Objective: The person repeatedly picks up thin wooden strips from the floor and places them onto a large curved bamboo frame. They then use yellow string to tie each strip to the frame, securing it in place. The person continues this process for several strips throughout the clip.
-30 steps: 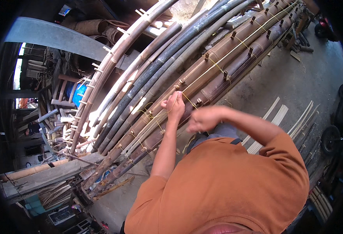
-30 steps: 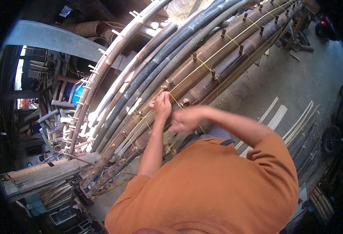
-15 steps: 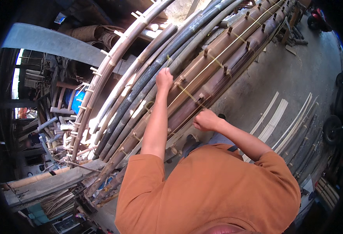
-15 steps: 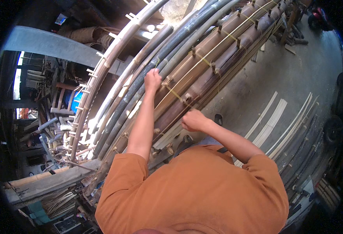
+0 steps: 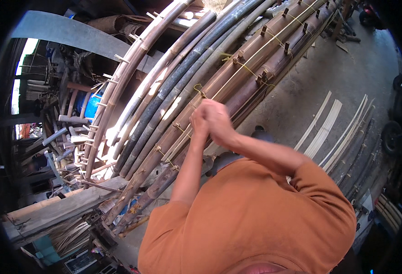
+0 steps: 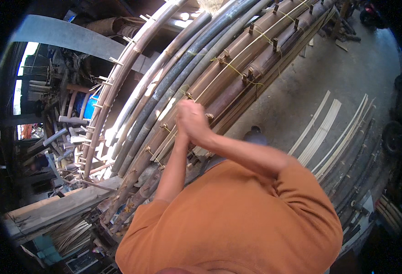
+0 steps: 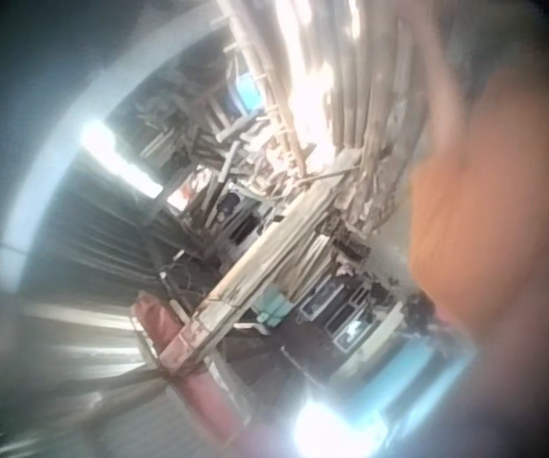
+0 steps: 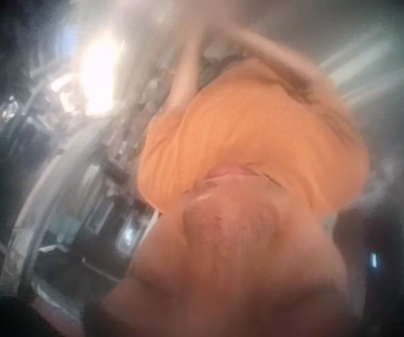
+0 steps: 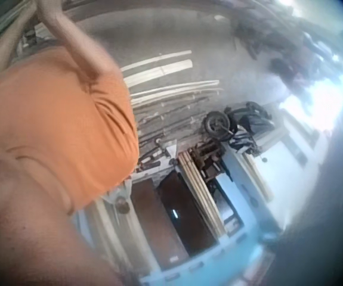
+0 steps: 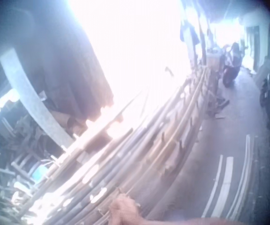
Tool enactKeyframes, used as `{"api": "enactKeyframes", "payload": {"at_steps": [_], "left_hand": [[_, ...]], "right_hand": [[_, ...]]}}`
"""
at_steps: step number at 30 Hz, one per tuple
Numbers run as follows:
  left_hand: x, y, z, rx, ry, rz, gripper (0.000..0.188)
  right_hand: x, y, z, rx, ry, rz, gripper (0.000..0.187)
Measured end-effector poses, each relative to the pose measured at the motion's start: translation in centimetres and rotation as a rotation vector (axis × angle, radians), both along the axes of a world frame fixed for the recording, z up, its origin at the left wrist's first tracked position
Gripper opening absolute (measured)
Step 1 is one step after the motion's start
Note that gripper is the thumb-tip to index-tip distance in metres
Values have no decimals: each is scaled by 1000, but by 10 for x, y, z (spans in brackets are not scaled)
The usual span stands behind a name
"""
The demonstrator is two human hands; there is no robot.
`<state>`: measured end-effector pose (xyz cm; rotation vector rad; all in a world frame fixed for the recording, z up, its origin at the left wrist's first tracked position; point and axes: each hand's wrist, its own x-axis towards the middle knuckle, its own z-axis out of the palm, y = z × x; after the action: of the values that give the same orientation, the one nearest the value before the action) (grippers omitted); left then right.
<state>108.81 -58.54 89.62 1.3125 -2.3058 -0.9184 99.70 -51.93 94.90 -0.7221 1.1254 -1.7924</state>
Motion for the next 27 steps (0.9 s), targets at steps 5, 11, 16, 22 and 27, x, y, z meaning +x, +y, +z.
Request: {"api": "enactKeyframes", "payload": {"at_steps": [5,11,16,22,27], "left_hand": [[-2,-13,-21,-194,135,-68,30],[1,-12,2,-15,-64,24,31],[-7,-8,-6,95,40,103,28],[-54,-43,71,81,388,159,32],[-50,-120,-6,-197,122,251,29]], "right_hand": [[-24,-76,41,213,1430,681,78],[-63,-113,11,74,593,675,61],[-80,24,1,-205,907,1162,40],[-54,59,-44,-6,1046,771,37],[-54,68,-61,-28,1362,717,25]]}}
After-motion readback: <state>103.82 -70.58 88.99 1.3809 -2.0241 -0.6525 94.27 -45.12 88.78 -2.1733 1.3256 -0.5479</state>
